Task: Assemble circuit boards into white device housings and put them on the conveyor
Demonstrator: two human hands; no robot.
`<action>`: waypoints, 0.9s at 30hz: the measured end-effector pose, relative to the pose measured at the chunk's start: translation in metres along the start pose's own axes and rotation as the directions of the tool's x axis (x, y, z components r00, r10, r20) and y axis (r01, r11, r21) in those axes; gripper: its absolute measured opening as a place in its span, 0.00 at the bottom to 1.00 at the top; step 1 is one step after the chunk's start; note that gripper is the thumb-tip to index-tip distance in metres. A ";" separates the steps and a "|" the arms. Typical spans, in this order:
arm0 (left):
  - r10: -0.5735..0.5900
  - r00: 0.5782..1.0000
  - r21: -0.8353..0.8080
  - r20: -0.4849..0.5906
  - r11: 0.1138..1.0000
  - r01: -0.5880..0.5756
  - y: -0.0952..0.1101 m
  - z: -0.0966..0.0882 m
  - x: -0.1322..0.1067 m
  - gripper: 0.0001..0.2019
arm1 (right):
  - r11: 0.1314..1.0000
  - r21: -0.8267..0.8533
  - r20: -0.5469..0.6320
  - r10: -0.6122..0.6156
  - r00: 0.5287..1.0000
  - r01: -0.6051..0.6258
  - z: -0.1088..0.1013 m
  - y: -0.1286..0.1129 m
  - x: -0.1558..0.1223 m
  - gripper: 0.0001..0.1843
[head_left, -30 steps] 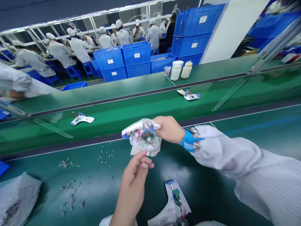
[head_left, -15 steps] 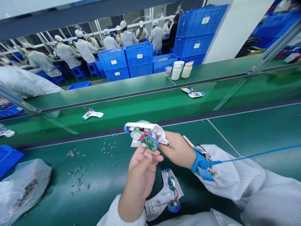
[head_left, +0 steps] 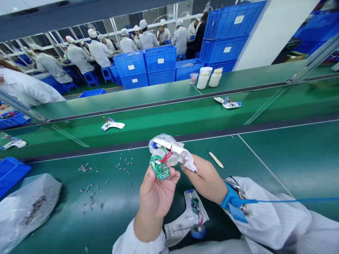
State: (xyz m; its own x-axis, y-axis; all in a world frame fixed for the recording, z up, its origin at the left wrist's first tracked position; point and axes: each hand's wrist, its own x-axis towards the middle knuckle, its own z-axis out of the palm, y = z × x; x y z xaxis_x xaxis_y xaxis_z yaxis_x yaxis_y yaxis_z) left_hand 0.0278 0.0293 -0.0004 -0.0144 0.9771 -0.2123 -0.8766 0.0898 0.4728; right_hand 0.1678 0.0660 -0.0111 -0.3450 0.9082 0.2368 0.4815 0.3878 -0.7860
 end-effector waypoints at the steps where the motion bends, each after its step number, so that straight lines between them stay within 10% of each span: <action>1: 0.018 1.000 0.022 -0.005 1.000 -0.018 0.002 -0.001 0.001 0.12 | 1.000 0.011 -0.003 0.009 1.000 -0.009 0.001 0.001 -0.003 0.07; 8: 0.246 0.968 0.432 -0.050 0.879 -0.201 0.022 -0.013 -0.001 0.13 | 0.954 0.235 0.162 0.153 0.975 -0.188 0.006 0.011 -0.024 0.08; 13: 0.333 0.943 0.711 -0.027 0.670 -0.216 0.020 -0.008 -0.015 0.16 | 0.931 0.365 -0.014 -0.021 1.000 0.025 -0.003 -0.008 -0.006 0.13; 21: 0.464 0.883 0.961 0.070 0.205 -0.184 0.016 0.003 -0.028 0.15 | 0.922 0.387 0.189 -0.045 0.981 -0.032 -0.004 -0.037 0.019 0.13; 23: 0.398 0.916 0.952 0.055 0.255 -0.168 0.017 0.000 -0.026 0.15 | 0.872 0.482 0.247 -0.039 0.968 -0.088 -0.003 -0.031 0.021 0.14; 27: 0.221 0.975 0.734 -0.006 0.663 -0.146 0.016 -0.005 -0.018 0.14 | 0.844 0.521 0.213 0.018 0.977 -0.129 -0.006 -0.016 0.033 0.12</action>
State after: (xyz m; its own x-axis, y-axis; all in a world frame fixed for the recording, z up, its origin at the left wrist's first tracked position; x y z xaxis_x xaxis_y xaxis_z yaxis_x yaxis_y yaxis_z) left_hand 0.0112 0.0123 0.0065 -0.2103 0.9717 -0.1078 -0.2258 0.0590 0.9724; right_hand 0.1533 0.0910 0.0129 -0.4998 0.8609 0.0956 0.0312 0.1282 -0.9913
